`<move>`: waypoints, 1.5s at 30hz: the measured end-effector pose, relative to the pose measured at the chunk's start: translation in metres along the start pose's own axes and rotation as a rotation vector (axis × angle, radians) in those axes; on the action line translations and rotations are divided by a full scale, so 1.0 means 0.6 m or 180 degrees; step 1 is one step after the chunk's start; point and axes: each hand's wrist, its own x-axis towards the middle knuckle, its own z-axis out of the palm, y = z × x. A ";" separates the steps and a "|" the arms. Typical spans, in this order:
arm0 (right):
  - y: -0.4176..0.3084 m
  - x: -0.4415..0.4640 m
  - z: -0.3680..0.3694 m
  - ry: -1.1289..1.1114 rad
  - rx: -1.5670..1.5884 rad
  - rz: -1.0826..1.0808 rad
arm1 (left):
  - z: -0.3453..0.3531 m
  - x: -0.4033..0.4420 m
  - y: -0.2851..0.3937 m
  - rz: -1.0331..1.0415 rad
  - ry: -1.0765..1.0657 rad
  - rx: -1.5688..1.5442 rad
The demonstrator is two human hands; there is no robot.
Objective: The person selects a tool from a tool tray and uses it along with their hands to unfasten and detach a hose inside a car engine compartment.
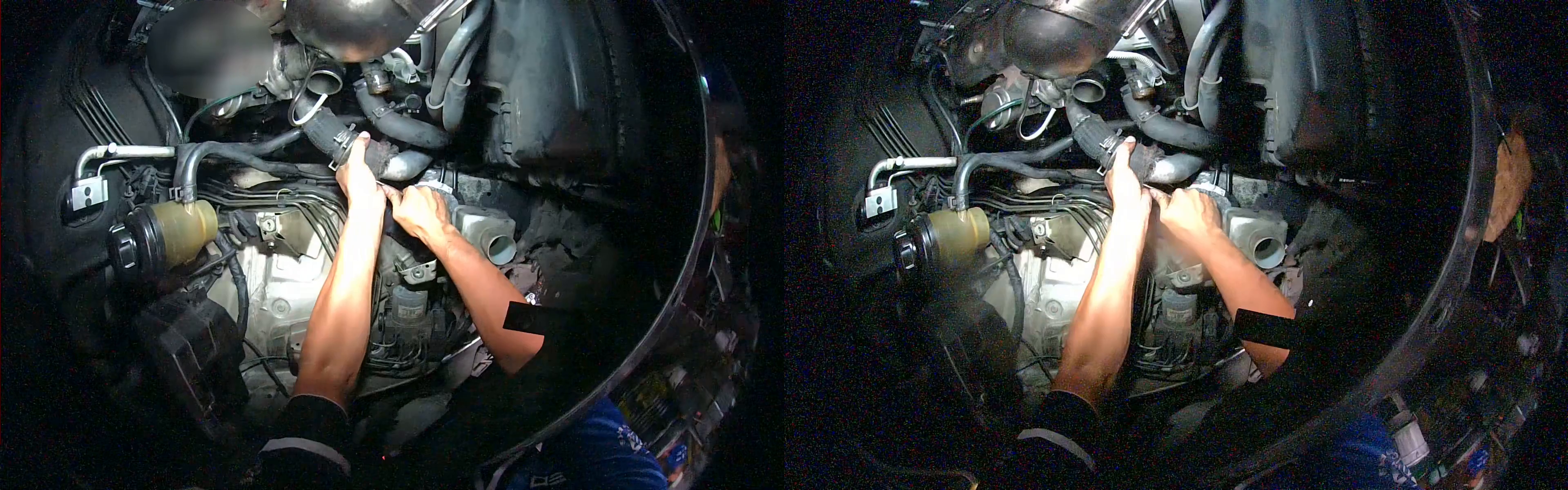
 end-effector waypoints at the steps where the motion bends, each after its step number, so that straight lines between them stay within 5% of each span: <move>1: 0.000 0.004 0.000 -0.0100 0.0030 0.0012 | 0.003 -0.003 0.002 0.0030 0.0057 0.0015; 8: 0.008 0.022 -0.007 -0.1040 0.0709 0.0392 | -0.021 0.001 0.013 -0.0324 -0.0507 0.0007; 14: -0.017 -0.002 -0.014 -0.0224 0.0259 0.0337 | -0.042 0.018 0.001 -0.0661 -0.0777 -0.0220; 21: 0.003 0.019 -0.022 -0.0559 0.0317 0.0198 | -0.035 -0.022 0.016 -0.0019 -0.0980 0.0438; 24: 0.024 0.023 0.008 -0.0710 0.0374 0.0172 | -0.144 0.001 -0.020 -0.0275 -0.1351 0.3083; 25: 0.049 0.034 0.039 -0.0645 0.0586 -0.0433 | -0.141 -0.030 -0.028 -0.0013 -0.1626 0.2450; 27: 0.073 0.037 0.063 -0.0684 0.0640 -0.0693 | -0.129 -0.057 -0.014 -0.0748 -0.1510 0.1777; 29: 0.062 0.014 0.037 -0.0640 0.0938 -0.0452 | -0.116 -0.063 -0.003 -0.1018 -0.1594 0.1122; 33: 0.054 -0.016 0.006 -0.0512 0.1383 -0.0508 | -0.126 -0.056 -0.004 -0.1298 -0.1568 0.1301; 37: 0.036 -0.051 -0.007 0.0004 0.1025 -0.0368 | -0.113 -0.072 -0.043 -0.1127 -0.1221 0.0421; 39: 0.020 -0.058 -0.011 -0.0053 0.1007 -0.0260 | -0.087 -0.094 -0.059 -0.0698 -0.0799 0.0334; 41: 0.001 -0.058 -0.018 -0.0200 0.0808 -0.0141 | -0.078 -0.095 -0.052 -0.0196 -0.0381 0.1545; 45: -0.005 -0.037 -0.004 -0.0282 0.0872 -0.0119 | -0.066 -0.090 -0.034 -0.0643 -0.0600 0.1368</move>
